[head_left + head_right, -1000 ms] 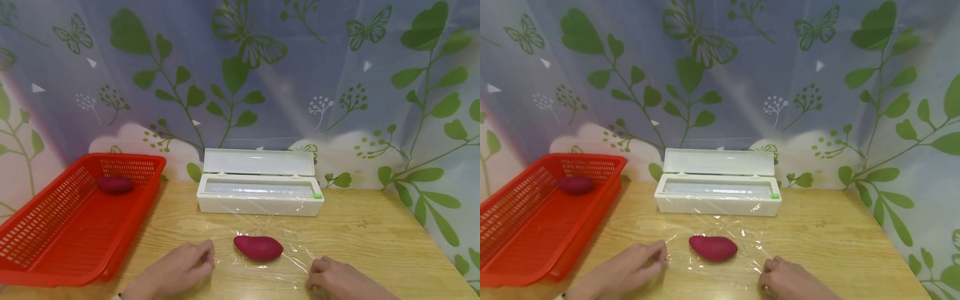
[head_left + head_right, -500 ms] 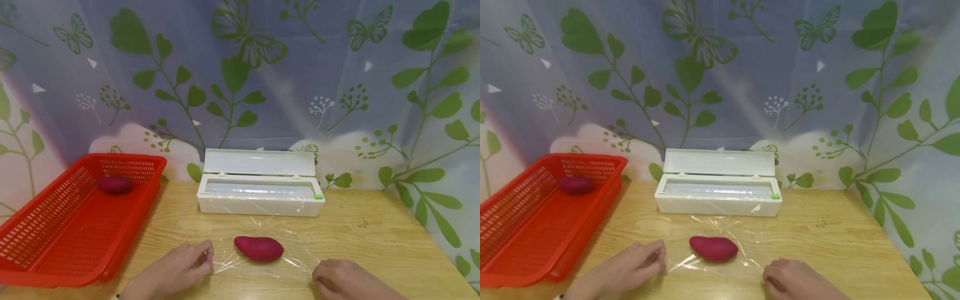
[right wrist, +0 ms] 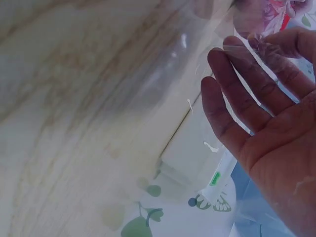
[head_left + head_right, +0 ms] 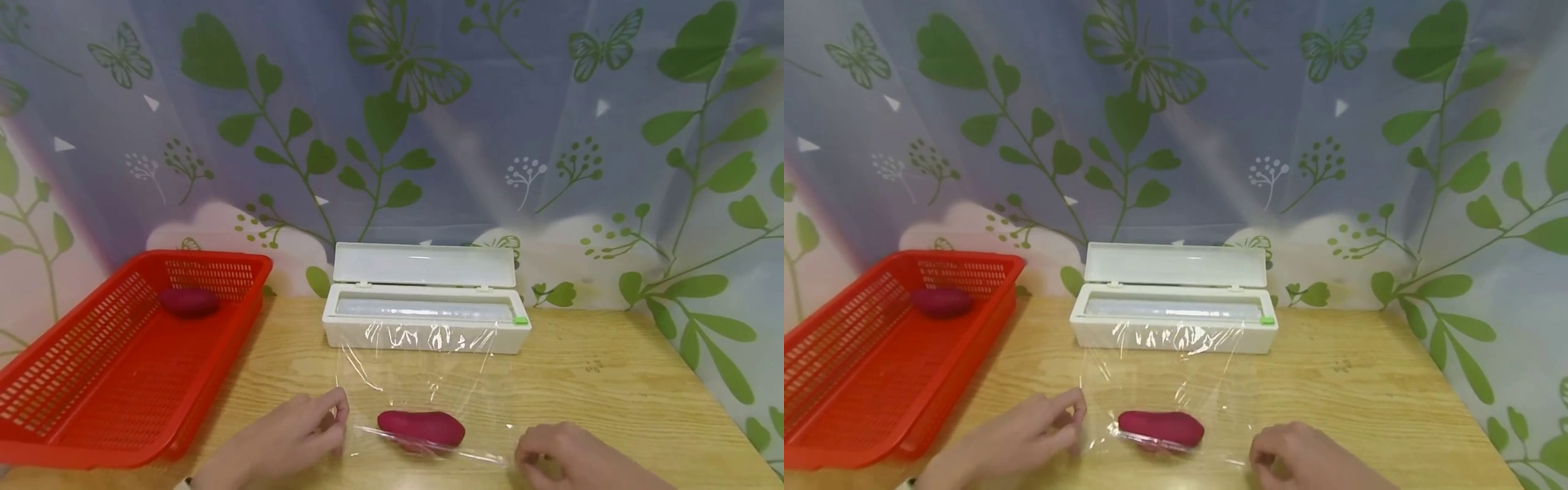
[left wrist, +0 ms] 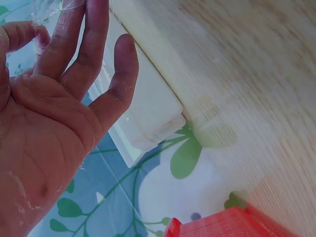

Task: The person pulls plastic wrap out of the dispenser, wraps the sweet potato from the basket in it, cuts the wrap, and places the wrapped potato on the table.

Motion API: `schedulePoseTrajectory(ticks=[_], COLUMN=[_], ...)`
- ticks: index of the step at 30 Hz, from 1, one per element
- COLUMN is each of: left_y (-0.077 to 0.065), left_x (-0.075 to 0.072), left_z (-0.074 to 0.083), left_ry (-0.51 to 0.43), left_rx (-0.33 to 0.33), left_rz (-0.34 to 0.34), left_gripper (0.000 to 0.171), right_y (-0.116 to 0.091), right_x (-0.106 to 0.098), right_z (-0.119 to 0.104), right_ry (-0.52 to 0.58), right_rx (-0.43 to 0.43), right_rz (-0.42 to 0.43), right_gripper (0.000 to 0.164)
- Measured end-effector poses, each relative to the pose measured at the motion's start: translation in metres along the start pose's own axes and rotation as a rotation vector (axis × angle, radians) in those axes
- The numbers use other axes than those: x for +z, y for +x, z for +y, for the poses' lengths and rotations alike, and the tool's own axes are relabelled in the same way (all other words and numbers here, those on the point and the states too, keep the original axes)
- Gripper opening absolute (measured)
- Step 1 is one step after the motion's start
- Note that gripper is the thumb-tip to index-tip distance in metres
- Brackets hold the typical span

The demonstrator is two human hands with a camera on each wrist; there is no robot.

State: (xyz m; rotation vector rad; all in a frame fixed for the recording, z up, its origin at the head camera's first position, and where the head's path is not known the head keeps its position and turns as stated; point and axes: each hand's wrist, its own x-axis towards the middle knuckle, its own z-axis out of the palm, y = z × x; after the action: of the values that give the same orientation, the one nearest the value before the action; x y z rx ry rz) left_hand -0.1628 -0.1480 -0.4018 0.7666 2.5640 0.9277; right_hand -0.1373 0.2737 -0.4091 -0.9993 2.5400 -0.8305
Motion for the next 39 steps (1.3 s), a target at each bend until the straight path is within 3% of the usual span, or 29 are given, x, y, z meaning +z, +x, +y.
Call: schedulePoseTrajectory(ticks=[4,11,16,20,28,34,39], left_y=[0.002,0.009,0.015,0.019,0.029,0.037,0.043], left_x=[-0.003,-0.007,-0.01,-0.013,-0.016,-0.016,-0.015], left_z=[-0.002,-0.005,-0.005,-0.003,-0.001,-0.006,-0.009], left_ry=[0.008,-0.056,-0.033,-0.009,0.107,0.189,0.244], left_rx=[0.035,0.042,0.016,-0.025,0.005,0.027,0.003], left_rz=[0.026,0.041,0.103,0.151,0.279,0.306,0.3], left_gripper=[0.012,0.009,0.007,0.005,0.005,0.005,0.005], right_y=[0.002,0.005,0.011,0.017,0.027,0.033,0.04], right_x=[-0.006,-0.007,-0.01,-0.014,-0.023,-0.024,-0.022], right_z=[-0.002,0.005,0.007,0.005,0.002,0.006,0.012], right_ry=[0.001,-0.094,-0.161,-0.202,-0.242,-0.279,-0.32], right_rx=[0.077,-0.1,-0.145,-0.143,-0.044,-0.012,-0.011], right_rz=[0.019,0.199,0.298,0.371,0.439,0.467,0.495], right_gripper=[0.012,0.016,0.017,0.014,0.012,0.012,0.012])
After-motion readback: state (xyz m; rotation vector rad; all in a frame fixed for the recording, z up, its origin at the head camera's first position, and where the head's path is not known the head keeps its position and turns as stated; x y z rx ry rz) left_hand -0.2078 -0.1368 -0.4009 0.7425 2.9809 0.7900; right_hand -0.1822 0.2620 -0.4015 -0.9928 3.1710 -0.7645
